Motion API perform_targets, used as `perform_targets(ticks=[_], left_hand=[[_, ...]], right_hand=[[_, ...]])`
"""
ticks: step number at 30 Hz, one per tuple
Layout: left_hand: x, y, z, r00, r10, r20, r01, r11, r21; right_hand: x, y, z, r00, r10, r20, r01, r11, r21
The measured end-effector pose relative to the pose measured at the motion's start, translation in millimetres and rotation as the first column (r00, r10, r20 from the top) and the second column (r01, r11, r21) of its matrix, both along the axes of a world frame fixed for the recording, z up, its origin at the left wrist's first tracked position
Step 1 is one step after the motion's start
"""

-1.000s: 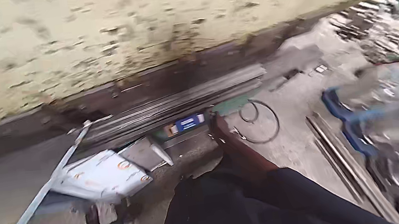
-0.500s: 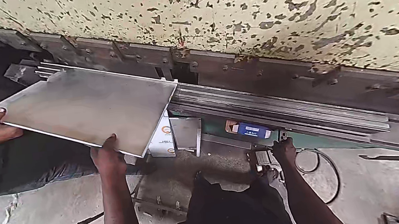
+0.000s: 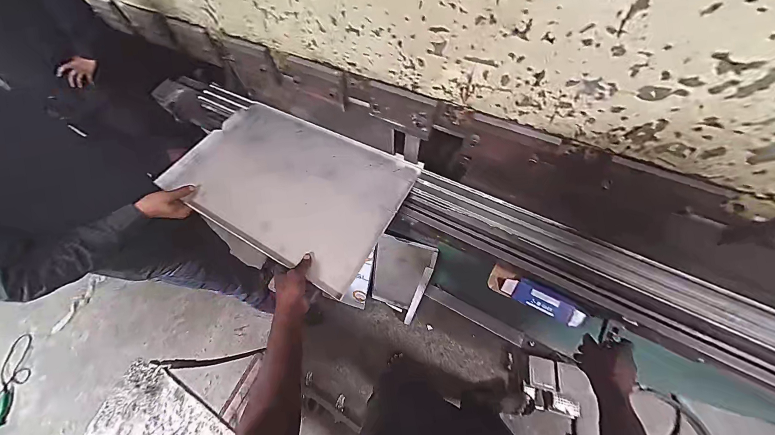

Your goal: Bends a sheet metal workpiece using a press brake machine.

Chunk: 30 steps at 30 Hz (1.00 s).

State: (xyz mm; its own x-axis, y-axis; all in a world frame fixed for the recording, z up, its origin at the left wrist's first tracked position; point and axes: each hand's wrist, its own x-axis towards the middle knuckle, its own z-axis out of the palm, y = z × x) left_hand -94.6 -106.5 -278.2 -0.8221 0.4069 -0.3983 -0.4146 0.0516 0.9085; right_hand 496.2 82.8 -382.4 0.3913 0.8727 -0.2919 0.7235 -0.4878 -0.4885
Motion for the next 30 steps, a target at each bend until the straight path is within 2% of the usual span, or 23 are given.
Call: perform_targets(ticks=[2, 5, 7, 8, 10, 12, 15, 19, 21, 25, 30], left_hand=[[-1, 2, -6, 1.0, -0.01, 0.017, 0.01, 1.0, 0.02], [-1, 4, -10, 0.998, -0.034, 0.043, 0.033, 0.999, 0.024], [1, 7, -12, 0.997, -0.038, 0.07, 0.034, 0.998, 0.049], [2, 9, -11, 0.996, -0.036, 0.078, 0.031, 0.998, 0.058], [5, 15, -6, 0.996, -0.043, 0.079, 0.038, 0.998, 0.057], [8, 24, -9, 0.995, -0.05, 0.089, 0.045, 0.998, 0.049], [0, 34, -23, 0.995, -0.047, 0.089, 0.043, 0.998, 0.047], [-5, 37, -30, 0.992, -0.05, 0.119, 0.041, 0.996, 0.075], [-4, 35, -27, 0.992, -0.059, 0.113, 0.052, 0.997, 0.064], [-5, 33, -31, 0.991, -0.07, 0.111, 0.062, 0.995, 0.079], [-4, 33, -28, 0.989, -0.098, 0.113, 0.09, 0.993, 0.082]], right_hand=[[3, 1, 0, 1.0, 0.014, 0.016, -0.014, 1.0, -0.012], [-13, -8, 35, 0.968, 0.089, 0.236, -0.083, 0.996, -0.036], [-41, -19, 69, 0.918, 0.152, 0.367, -0.195, 0.978, 0.08], [-63, -23, 85, 0.904, 0.222, 0.366, -0.289, 0.947, 0.14], [-116, -28, 113, 0.859, 0.456, 0.234, -0.501, 0.843, 0.196], [-170, -17, 126, 0.761, 0.638, 0.117, -0.649, 0.743, 0.167], [-256, 27, 126, 0.674, 0.738, -0.032, -0.713, 0.662, 0.233], [-356, 75, 116, 0.673, 0.678, -0.295, -0.66, 0.731, 0.174], [-390, 90, 106, 0.69, 0.531, -0.493, -0.566, 0.82, 0.091], [-429, 97, 107, 0.69, 0.242, -0.682, -0.361, 0.932, -0.035], [-450, 92, 121, 0.57, -0.036, -0.821, -0.151, 0.977, -0.148]])
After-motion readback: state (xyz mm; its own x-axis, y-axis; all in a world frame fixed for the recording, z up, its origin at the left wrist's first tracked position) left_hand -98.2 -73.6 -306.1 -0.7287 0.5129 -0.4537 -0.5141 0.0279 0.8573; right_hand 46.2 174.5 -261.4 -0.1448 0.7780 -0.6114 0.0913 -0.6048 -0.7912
